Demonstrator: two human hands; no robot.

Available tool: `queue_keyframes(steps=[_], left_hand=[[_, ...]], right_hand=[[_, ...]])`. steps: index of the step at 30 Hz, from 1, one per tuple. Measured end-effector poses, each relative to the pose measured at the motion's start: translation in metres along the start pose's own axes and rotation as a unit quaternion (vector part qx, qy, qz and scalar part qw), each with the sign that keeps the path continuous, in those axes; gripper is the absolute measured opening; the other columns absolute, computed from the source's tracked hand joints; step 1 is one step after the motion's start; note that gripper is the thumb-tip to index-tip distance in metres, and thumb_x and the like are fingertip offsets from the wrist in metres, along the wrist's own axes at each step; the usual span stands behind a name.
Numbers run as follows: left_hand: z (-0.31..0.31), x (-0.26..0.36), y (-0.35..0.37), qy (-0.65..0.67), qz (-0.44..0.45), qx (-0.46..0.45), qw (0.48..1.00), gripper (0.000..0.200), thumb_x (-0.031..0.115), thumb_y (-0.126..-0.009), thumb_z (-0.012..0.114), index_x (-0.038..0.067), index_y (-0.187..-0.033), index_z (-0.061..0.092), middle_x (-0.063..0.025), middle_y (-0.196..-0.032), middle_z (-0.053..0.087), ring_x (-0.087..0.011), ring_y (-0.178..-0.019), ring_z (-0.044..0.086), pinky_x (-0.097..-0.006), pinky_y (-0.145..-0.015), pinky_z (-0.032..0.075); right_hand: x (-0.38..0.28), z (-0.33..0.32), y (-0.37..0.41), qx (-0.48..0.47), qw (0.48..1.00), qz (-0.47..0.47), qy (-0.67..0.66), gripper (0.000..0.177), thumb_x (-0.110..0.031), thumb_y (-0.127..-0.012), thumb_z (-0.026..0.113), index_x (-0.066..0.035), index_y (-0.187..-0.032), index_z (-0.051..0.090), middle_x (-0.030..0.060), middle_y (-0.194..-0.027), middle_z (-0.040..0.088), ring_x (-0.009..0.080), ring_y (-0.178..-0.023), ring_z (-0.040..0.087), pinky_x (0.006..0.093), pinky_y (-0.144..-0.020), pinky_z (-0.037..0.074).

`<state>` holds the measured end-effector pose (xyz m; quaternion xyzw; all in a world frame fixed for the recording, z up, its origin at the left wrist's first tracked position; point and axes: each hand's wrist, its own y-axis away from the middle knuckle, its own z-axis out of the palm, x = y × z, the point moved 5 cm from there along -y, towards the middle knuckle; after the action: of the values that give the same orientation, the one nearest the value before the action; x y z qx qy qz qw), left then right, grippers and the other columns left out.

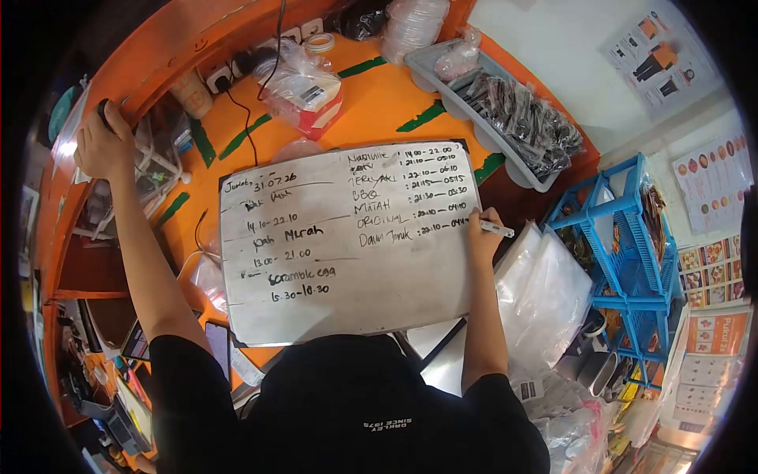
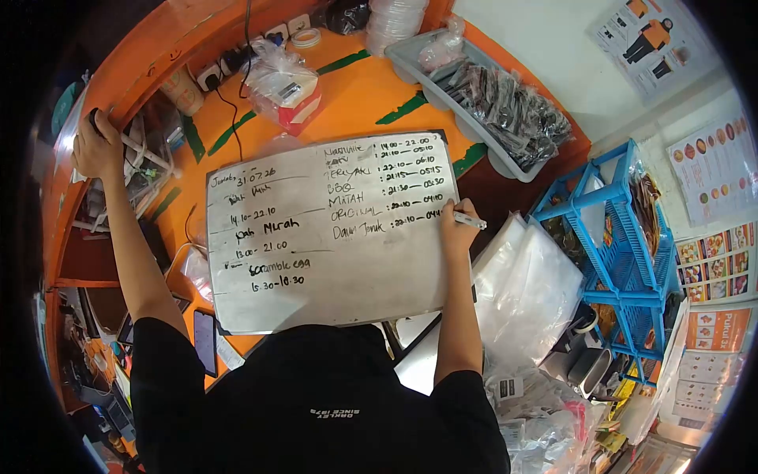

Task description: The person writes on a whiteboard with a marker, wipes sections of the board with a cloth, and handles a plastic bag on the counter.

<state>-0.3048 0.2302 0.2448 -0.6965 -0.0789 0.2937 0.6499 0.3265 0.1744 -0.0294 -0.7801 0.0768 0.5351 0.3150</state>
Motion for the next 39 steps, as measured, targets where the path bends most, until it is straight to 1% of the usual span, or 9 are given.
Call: queue_keyframes(steps=[6, 10, 16, 27, 33, 35, 37, 38, 39], left_hand=[[-0.008, 0.006, -0.005, 0.0, -0.013, 0.004, 1.0, 0.034, 0.044, -0.089, 0.051, 0.015, -0.079, 0.066, 0.0023, -0.068, 0.065, -0.0176, -0.064, 0.061, -0.0344, -0.054, 0.04], [-0.008, 0.008, -0.007, -0.026, 0.008, -0.01, 1.0, 0.032, 0.043, -0.088, 0.052, 0.016, -0.08, 0.066, 0.0038, -0.072, 0.066, -0.0173, -0.065, 0.061, -0.0341, -0.054, 0.041], [-0.019, 0.015, -0.013, 0.002, -0.012, -0.009, 1.0, 0.028, 0.04, -0.088, 0.052, 0.016, -0.083, 0.066, 0.0043, -0.075, 0.066, -0.0176, -0.068, 0.061, -0.0348, -0.058, 0.042], [-0.032, 0.017, -0.022, 0.113, -0.044, -0.087, 0.989, 0.028, 0.034, -0.091, 0.049, 0.01, -0.086, 0.063, -0.0044, -0.079, 0.065, -0.0252, -0.074, 0.059, -0.0396, -0.064, 0.041], [-0.092, 0.04, -0.009, 0.167, -0.017, 0.023, 0.985, 0.022, 0.027, -0.088, 0.051, 0.008, -0.089, 0.063, -0.0105, -0.086, 0.061, -0.0316, -0.081, 0.055, -0.0437, -0.071, 0.038], [-0.138, 0.072, 0.004, 0.306, -0.069, -0.044, 0.948, 0.018, 0.02, -0.085, 0.052, 0.005, -0.089, 0.061, -0.0125, -0.09, 0.059, -0.0334, -0.084, 0.052, -0.0435, -0.074, 0.037], [-0.157, 0.121, 0.072, 0.512, -0.11, -0.202, 0.828, 0.015, 0.01, -0.084, 0.048, 0.002, -0.092, 0.057, -0.0159, -0.089, 0.058, -0.0359, -0.086, 0.052, -0.0435, -0.081, 0.038], [-0.175, 0.152, 0.117, 0.577, -0.103, -0.274, 0.762, 0.017, 0.008, -0.084, 0.046, 0.0, -0.094, 0.057, -0.018, -0.091, 0.059, -0.038, -0.09, 0.054, -0.0444, -0.085, 0.039], [-0.207, 0.183, 0.127, 0.615, -0.116, -0.469, 0.623, 0.019, 0.009, -0.086, 0.047, -0.001, -0.099, 0.057, -0.0194, -0.096, 0.06, -0.0374, -0.095, 0.056, -0.0435, -0.086, 0.041]], right_hand=[[0.004, -0.004, -0.001, 0.047, 0.996, -0.023, 0.078, 0.03, -0.004, -0.077, 0.061, -0.003, -0.057, 0.039, 0.0019, -0.049, 0.037, 0.0082, -0.047, 0.033, 0.0277, -0.044, 0.029], [-0.003, -0.002, 0.0, -0.012, 0.997, -0.019, 0.08, 0.029, -0.005, -0.078, 0.061, -0.003, -0.058, 0.04, 0.0016, -0.05, 0.04, 0.0085, -0.048, 0.035, 0.0272, -0.046, 0.031], [-0.036, -0.05, 0.058, 0.228, 0.971, 0.048, -0.055, 0.024, -0.012, -0.082, 0.063, 0.0, -0.065, 0.053, 0.0012, -0.06, 0.051, 0.0101, -0.057, 0.045, 0.0282, -0.053, 0.038], [-0.067, -0.07, 0.146, 0.066, 0.988, 0.101, -0.101, 0.034, -0.024, -0.094, 0.045, 0.003, -0.091, 0.064, 0.0032, -0.067, 0.055, 0.0076, -0.056, 0.046, 0.0232, -0.052, 0.035], [-0.085, -0.089, 0.149, 0.125, 0.974, 0.124, -0.145, 0.043, -0.033, -0.096, 0.036, 0.001, -0.109, 0.057, 0.0001, -0.061, 0.046, 0.0074, -0.051, 0.043, 0.021, -0.045, 0.03], [-0.101, -0.095, 0.148, 0.137, 0.974, 0.128, -0.131, 0.046, -0.038, -0.096, 0.033, 0.0, -0.11, 0.056, 0.0011, -0.062, 0.048, 0.0074, -0.049, 0.042, 0.021, -0.042, 0.028], [-0.105, -0.098, 0.147, 0.143, 0.972, 0.117, -0.145, 0.044, -0.037, -0.096, 0.035, -0.001, -0.108, 0.056, 0.0009, -0.061, 0.048, 0.0073, -0.049, 0.042, 0.0209, -0.043, 0.028], [-0.105, -0.099, 0.147, 0.144, 0.971, 0.109, -0.157, 0.042, -0.036, -0.096, 0.036, -0.001, -0.105, 0.057, 0.0007, -0.061, 0.048, 0.0071, -0.049, 0.042, 0.0208, -0.043, 0.029], [-0.103, -0.1, 0.146, 0.146, 0.971, 0.109, -0.158, 0.042, -0.036, -0.096, 0.036, -0.001, -0.105, 0.057, 0.0007, -0.061, 0.048, 0.0071, -0.049, 0.042, 0.0208, -0.043, 0.029]])
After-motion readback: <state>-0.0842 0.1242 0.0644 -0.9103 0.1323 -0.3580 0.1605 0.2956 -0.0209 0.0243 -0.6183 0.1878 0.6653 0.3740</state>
